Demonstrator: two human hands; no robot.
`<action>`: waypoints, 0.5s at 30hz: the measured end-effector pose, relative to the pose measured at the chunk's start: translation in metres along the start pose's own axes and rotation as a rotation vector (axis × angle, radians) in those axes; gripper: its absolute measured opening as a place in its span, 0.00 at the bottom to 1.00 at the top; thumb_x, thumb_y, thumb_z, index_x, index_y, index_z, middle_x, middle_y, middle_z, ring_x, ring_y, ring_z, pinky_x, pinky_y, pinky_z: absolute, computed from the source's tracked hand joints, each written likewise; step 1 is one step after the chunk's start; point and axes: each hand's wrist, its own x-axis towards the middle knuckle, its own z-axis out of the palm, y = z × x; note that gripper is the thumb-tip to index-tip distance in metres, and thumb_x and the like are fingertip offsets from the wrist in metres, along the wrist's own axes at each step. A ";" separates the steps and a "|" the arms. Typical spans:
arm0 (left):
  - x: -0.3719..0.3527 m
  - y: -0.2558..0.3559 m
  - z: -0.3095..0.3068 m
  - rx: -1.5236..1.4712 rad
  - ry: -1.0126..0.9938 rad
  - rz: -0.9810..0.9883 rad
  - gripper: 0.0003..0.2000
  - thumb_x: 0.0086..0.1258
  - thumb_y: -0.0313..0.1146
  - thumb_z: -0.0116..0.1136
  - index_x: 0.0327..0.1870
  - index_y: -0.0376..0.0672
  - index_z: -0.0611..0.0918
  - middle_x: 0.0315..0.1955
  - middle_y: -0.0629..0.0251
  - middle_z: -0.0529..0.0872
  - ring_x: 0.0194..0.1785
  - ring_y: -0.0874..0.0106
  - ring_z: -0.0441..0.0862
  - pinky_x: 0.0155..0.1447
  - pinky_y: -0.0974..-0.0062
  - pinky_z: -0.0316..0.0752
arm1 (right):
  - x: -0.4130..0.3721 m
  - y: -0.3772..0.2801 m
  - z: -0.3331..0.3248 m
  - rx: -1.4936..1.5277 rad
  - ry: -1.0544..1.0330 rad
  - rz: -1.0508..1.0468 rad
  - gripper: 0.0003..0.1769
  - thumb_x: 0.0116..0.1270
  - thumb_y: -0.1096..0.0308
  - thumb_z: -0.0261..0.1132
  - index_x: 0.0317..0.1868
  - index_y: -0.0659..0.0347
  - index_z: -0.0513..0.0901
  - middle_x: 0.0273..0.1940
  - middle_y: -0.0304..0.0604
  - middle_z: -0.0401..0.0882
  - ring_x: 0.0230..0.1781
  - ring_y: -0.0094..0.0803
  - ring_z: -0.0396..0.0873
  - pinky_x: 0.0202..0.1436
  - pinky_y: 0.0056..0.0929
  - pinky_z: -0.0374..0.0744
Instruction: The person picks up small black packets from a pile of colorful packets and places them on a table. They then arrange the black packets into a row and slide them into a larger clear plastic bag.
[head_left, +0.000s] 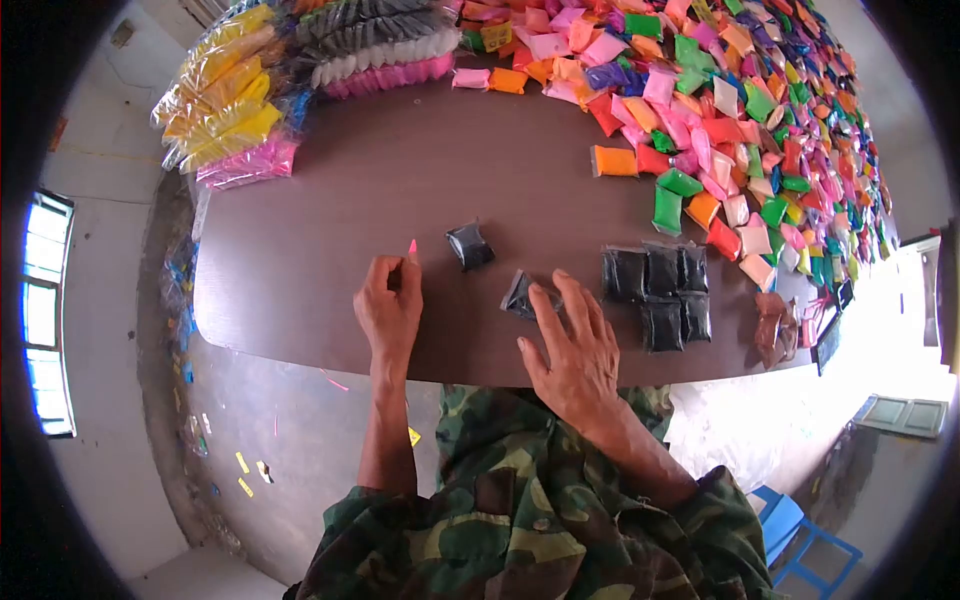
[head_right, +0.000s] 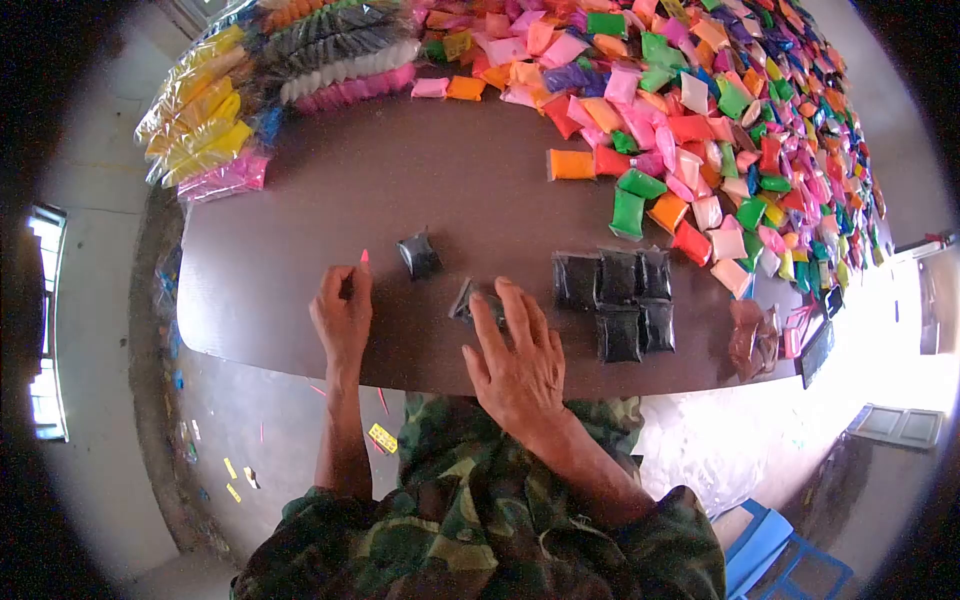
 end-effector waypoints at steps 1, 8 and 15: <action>0.000 -0.001 0.000 0.003 -0.010 0.001 0.13 0.79 0.38 0.70 0.38 0.36 0.85 0.25 0.61 0.85 0.28 0.75 0.78 0.36 0.70 0.75 | -0.004 0.003 0.002 -0.025 -0.004 -0.030 0.40 0.67 0.62 0.78 0.77 0.59 0.75 0.79 0.54 0.65 0.76 0.55 0.71 0.70 0.56 0.77; -0.002 -0.004 0.000 0.000 0.012 0.057 0.11 0.77 0.36 0.71 0.37 0.40 0.84 0.22 0.62 0.83 0.24 0.69 0.78 0.35 0.70 0.75 | -0.011 0.013 0.022 -0.106 -0.026 -0.128 0.40 0.72 0.53 0.74 0.79 0.59 0.74 0.81 0.48 0.66 0.81 0.48 0.66 0.74 0.59 0.72; -0.002 -0.010 0.001 0.009 0.030 0.136 0.09 0.77 0.36 0.69 0.38 0.41 0.85 0.25 0.59 0.86 0.28 0.63 0.85 0.38 0.65 0.78 | -0.031 -0.009 0.018 -0.138 -0.014 -0.123 0.46 0.67 0.47 0.76 0.77 0.63 0.73 0.78 0.51 0.67 0.76 0.50 0.68 0.71 0.60 0.72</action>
